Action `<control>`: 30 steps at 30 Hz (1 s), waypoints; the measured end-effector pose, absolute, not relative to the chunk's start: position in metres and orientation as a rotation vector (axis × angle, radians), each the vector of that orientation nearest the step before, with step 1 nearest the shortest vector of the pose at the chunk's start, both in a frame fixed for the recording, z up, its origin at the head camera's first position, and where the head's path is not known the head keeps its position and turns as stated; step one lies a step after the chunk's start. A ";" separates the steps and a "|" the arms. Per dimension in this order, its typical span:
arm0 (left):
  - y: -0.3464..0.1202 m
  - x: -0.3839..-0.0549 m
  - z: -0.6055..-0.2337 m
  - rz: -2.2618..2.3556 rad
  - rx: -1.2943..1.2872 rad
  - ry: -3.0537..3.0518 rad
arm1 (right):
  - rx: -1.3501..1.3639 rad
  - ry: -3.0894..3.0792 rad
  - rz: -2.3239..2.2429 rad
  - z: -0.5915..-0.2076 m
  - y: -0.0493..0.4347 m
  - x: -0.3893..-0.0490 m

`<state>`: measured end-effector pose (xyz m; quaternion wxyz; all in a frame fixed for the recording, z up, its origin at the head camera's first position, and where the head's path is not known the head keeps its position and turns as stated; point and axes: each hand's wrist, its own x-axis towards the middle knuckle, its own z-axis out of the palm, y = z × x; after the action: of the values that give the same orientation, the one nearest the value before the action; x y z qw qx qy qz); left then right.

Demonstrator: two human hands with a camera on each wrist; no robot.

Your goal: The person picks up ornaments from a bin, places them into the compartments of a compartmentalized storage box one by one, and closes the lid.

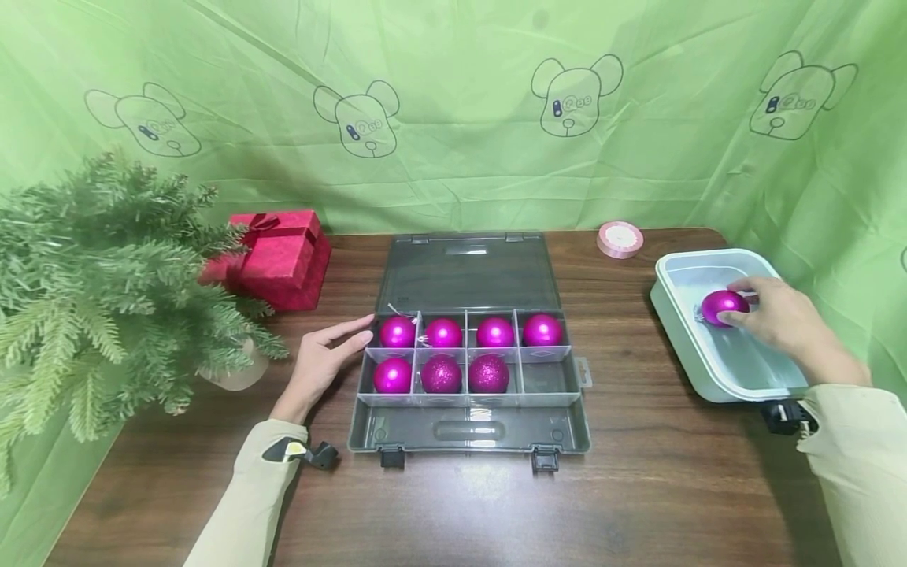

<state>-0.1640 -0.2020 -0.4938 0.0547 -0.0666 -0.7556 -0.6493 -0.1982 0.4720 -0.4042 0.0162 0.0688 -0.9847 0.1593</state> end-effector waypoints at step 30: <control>-0.203 -0.166 -0.496 -1.961 -0.199 -2.303 | -0.032 -2.889 0.794 -0.354 0.425 -0.166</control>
<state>-0.1656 -0.2032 -0.4957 0.0551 -0.0654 -0.7586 -0.6459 -0.1664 0.4254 -0.3538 0.0726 -0.0106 -0.9617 0.2642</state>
